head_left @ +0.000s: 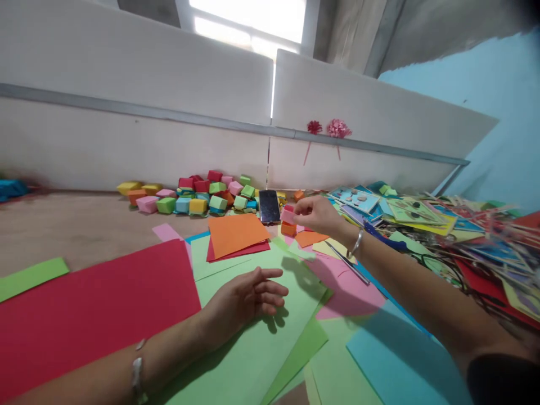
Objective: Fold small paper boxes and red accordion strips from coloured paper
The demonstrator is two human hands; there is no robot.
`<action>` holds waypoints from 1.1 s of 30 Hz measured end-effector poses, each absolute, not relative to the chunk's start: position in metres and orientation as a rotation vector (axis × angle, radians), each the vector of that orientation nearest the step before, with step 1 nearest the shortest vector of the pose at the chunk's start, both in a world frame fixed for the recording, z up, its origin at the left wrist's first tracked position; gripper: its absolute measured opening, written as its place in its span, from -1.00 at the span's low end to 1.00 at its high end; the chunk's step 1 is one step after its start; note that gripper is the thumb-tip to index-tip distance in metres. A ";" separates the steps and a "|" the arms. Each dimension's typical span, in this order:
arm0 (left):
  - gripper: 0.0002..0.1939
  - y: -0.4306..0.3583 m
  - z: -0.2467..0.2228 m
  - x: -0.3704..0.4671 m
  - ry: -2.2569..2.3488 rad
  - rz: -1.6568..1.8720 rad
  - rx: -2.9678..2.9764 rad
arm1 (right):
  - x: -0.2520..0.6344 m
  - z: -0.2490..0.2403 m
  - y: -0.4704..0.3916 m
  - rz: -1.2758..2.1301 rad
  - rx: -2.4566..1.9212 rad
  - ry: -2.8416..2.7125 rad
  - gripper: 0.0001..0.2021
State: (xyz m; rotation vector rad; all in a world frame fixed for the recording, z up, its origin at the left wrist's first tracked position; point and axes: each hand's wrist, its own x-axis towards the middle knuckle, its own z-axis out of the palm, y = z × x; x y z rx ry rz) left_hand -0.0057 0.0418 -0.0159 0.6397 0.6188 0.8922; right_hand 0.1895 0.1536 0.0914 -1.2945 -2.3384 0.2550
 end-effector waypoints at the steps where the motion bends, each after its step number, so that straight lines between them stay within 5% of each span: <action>1: -0.66 0.041 -0.017 -0.005 0.628 0.894 0.661 | 0.190 0.091 0.163 0.243 -1.339 -2.351 -0.88; 20: -0.65 0.041 -0.019 -0.003 0.628 0.842 0.754 | 0.154 0.023 0.221 -0.218 -1.540 -2.613 -0.79; 33: -0.65 0.039 -0.020 -0.005 0.655 0.830 0.813 | 0.182 0.051 0.213 -0.250 -1.372 -2.547 -0.78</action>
